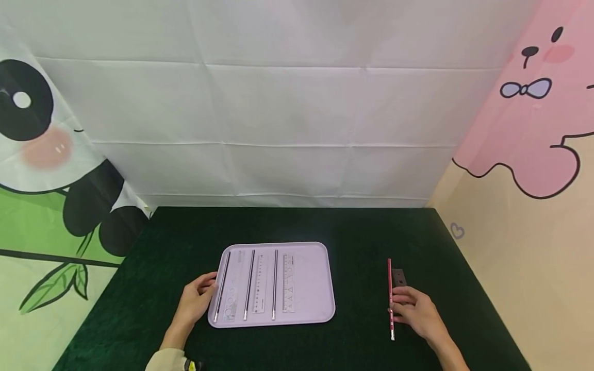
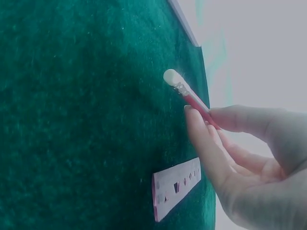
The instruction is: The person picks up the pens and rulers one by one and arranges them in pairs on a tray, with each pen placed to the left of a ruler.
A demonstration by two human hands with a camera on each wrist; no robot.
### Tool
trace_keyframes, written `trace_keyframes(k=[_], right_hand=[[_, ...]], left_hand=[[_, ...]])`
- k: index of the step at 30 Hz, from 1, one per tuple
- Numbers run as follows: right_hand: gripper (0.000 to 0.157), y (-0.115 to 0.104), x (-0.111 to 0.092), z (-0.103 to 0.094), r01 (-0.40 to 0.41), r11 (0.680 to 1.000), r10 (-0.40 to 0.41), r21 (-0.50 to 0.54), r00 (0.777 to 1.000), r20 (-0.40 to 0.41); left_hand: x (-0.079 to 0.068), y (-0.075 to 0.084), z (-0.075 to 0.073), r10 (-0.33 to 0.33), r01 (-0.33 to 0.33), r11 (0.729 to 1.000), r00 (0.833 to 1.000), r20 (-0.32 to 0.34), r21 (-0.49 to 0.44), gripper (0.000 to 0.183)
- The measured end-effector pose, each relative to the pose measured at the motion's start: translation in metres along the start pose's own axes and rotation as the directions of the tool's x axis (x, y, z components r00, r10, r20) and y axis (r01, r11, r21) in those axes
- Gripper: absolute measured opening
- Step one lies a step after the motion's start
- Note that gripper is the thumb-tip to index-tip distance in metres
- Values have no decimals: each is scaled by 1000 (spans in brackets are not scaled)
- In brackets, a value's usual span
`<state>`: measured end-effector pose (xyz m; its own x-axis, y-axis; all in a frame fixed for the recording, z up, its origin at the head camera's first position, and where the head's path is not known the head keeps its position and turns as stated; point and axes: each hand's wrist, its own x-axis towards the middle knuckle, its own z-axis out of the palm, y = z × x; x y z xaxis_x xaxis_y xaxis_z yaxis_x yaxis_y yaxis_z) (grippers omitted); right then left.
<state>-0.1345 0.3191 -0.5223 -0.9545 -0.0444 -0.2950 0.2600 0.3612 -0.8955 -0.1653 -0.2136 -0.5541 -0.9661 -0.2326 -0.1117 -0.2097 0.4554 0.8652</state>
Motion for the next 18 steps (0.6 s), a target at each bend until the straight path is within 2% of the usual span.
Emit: trace_keyframes(k=[18], right_hand=[[48,-11,1,9,19,1000,-19,9,1000,6]], left_hand=[[2,-1,1,8,-8,1000,1000,-4,2,37]])
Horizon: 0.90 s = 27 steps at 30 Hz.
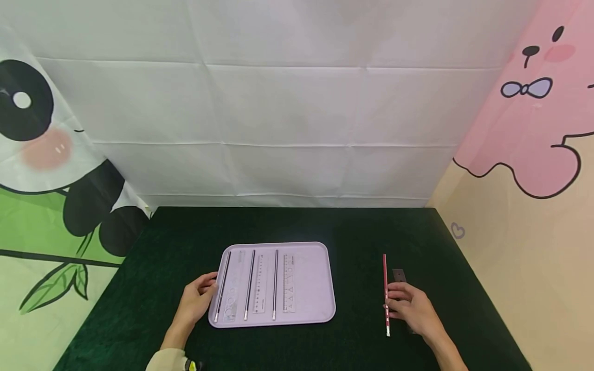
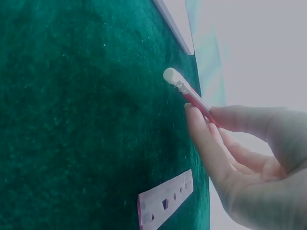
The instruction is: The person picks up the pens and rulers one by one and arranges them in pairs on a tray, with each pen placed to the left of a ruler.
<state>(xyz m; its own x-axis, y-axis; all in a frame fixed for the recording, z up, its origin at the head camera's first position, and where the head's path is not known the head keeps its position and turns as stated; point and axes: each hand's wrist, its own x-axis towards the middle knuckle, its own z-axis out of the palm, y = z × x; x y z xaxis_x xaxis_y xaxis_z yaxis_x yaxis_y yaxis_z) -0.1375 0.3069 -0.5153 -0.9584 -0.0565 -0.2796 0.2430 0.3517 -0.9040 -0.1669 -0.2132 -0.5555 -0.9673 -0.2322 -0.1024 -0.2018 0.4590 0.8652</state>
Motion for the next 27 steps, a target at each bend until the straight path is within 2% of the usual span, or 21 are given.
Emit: trace_keyframes(k=[14,27], right_hand=[[47,-8,6,12,56,998,-56,2,998,-12],[46,-18,14,27,76,997,-76,-1,997,-26]], left_hand=[[2,-3,1,-8,8,1000,1000,-5,2,37],[1,-2,1,-9,9,1000,1000,3,-7,38]])
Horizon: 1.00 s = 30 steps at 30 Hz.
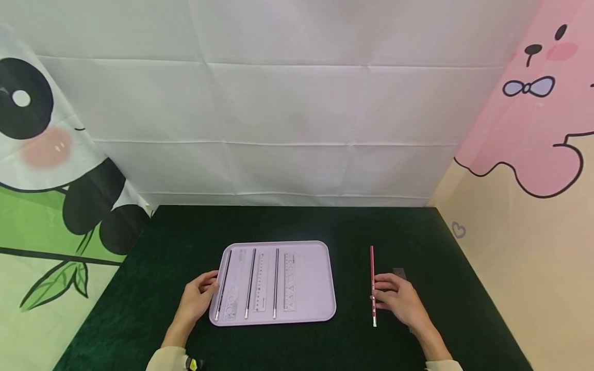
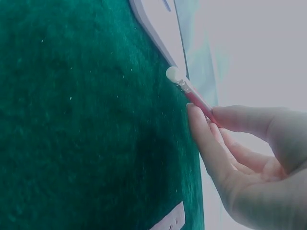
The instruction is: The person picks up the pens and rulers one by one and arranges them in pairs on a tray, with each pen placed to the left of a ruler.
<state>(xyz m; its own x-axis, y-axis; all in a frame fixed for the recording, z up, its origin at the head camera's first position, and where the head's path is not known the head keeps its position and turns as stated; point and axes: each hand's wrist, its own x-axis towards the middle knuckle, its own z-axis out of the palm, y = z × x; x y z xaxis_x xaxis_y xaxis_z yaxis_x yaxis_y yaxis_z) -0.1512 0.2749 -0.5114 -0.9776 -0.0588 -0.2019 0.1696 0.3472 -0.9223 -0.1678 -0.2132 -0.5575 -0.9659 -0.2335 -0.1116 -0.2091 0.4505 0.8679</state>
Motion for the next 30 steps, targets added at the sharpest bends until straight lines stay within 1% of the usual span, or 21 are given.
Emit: trace_keyframes(k=[5,10,17,23,30], right_hand=[[44,-4,1,5,-6,1000,6,-18,1000,-11],[43,-7,3,10,-2,1000,2,-8,1000,-23],[44,-9,7,15,64,997,-64,43,998,0],[43,-13,11,21,67,997,-67,38,998,-12],[43,-17,14,25,89,995,-89,55,996,0]], left_hand=[[0,-1,0,1,-1,1000,1000,-2,7,38],[1,-2,1,-1,1,1000,1000,-2,4,38],[3,-3,2,-8,8,1000,1000,4,-1,38],[2,-2,1,-5,5,1000,1000,2,3,38],[2,-2,1,-6,6,1000,1000,4,2,37]])
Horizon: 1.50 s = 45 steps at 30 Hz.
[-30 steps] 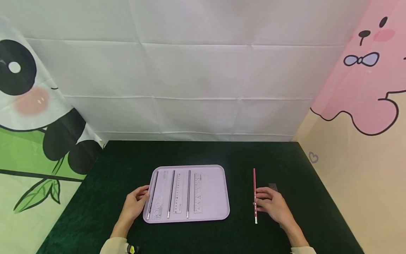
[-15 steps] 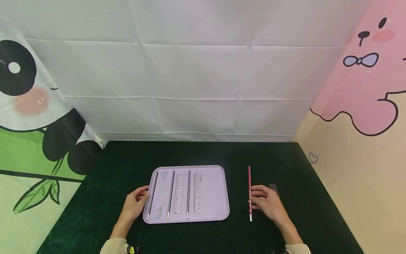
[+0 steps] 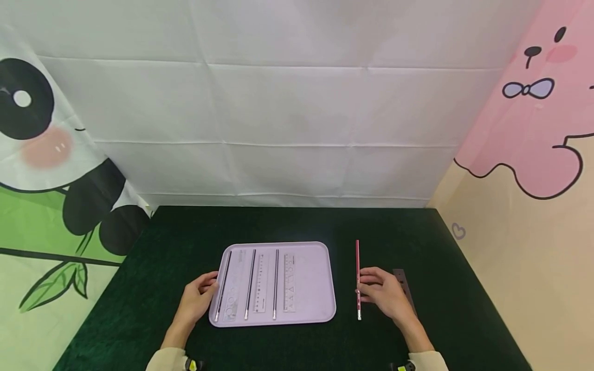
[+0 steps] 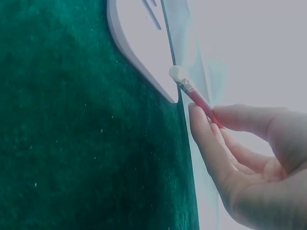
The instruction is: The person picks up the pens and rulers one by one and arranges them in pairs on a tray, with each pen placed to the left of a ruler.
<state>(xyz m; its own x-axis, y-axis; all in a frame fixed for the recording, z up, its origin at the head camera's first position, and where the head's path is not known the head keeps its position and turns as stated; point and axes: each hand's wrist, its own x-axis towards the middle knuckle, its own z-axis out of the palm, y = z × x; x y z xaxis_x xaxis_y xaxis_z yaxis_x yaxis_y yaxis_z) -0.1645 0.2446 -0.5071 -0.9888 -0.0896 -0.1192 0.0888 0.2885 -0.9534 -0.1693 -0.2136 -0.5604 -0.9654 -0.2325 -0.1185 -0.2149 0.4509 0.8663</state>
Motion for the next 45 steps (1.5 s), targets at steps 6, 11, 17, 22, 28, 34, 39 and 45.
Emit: trace_keyframes(k=[6,11,17,22,28,34,39,45], right_hand=[[42,-2,3,5,17,1000,-17,2,1000,5],[41,-2,5,9,23,1000,-23,-7,1000,7],[41,-4,9,15,8,1000,-8,5,1000,4],[42,-7,11,20,27,1000,-27,6,999,22],[42,-9,12,27,41,999,-42,14,999,28],[40,-10,14,36,40,999,-40,-3,999,7],[40,-10,15,43,38,999,-38,7,999,-3],[40,-9,18,50,33,999,-33,9,999,5]], left_hand=[[-1,1,-1,12,-12,1000,1000,-4,-2,37],[-2,1,-1,17,-17,1000,1000,-4,-3,37],[-2,1,-1,9,-9,1000,1000,-4,-3,37],[-1,0,-1,-8,8,1000,1000,-6,-2,37],[-1,0,0,-9,9,1000,1000,-7,-2,37],[-1,1,0,-7,7,1000,1000,-4,-4,38],[-1,1,-1,-4,4,1000,1000,-3,-2,38],[-1,1,-1,-6,6,1000,1000,-3,-2,38]])
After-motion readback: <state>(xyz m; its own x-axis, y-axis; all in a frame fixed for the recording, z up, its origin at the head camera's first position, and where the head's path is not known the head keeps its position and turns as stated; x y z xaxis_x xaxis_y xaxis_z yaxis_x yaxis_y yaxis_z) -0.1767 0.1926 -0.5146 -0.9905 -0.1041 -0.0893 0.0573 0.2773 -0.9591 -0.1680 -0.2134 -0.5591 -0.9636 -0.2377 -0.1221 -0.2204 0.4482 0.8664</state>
